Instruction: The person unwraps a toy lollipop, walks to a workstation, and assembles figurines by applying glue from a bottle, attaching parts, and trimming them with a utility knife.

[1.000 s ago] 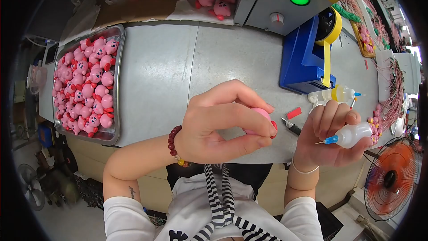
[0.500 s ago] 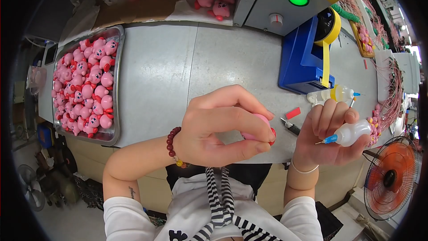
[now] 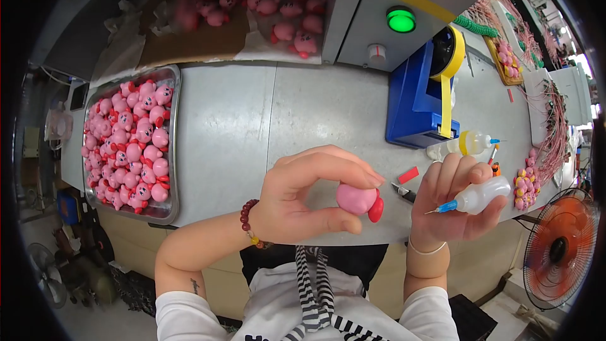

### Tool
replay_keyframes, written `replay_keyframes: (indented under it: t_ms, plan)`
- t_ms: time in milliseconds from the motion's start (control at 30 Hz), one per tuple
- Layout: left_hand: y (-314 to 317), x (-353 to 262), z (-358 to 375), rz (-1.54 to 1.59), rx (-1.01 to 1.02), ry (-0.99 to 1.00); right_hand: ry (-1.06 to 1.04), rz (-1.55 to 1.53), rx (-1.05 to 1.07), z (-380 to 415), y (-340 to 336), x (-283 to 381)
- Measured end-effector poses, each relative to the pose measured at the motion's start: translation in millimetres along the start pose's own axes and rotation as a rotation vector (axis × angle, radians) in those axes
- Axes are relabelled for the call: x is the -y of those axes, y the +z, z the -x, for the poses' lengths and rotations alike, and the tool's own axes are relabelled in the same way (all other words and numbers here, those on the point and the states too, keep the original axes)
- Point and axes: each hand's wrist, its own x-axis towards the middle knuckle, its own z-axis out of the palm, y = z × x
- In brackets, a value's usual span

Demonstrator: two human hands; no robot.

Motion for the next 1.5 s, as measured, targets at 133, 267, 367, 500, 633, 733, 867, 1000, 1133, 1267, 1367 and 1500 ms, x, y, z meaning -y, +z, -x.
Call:
replay_keyframes:
  t_ms: [133,267,367,500,633,733,867,1000,1133,1267,1367,1500]
  plan:
    - [-9.3,-3.7,-6.5,-0.243,0.136,0.101,-0.015,0.009,-0.031,1.4,3.7,-0.5]
    - [-5.9,1.0,-3.5,-0.189,0.132,0.103,-0.015,0.099,-0.07,1.0,5.9,-0.1]
    - [-2.2,1.4,-1.9,-0.161,0.096,0.084,-0.009,0.098,-0.048,1.1,5.1,0.7]
    - [-3.2,0.5,-0.5,-0.209,0.12,0.097,-0.004,0.131,-0.014,3.5,4.2,1.1]
    - [-6.8,2.9,1.5,-0.308,0.143,0.157,0.037,0.14,0.042,7.4,2.1,5.4]
    - [-8.0,1.8,2.0,-0.361,0.114,0.162,-0.015,0.207,0.076,7.5,3.1,2.1]
    - [-6.3,0.4,1.1,-0.39,0.071,0.17,-0.022,0.313,0.041,10.5,6.2,4.4]
    - [-5.2,-0.5,0.6,-0.439,0.064,0.185,-0.015,0.434,0.041,12.0,9.9,6.6]
    - [-0.8,2.5,-3.3,-0.481,-0.012,0.27,-0.018,0.516,0.085,14.4,10.2,8.7]
    - [-0.5,1.9,-2.4,-0.523,-0.023,0.267,-0.066,0.656,0.08,16.4,12.1,8.8]
    - [-0.4,1.1,-2.6,-0.536,-0.029,0.263,-0.111,0.702,0.094,15.4,13.1,9.4]
    - [-0.5,1.0,-2.2,-0.556,-0.037,0.267,-0.151,0.773,0.124,15.0,14.4,10.5]
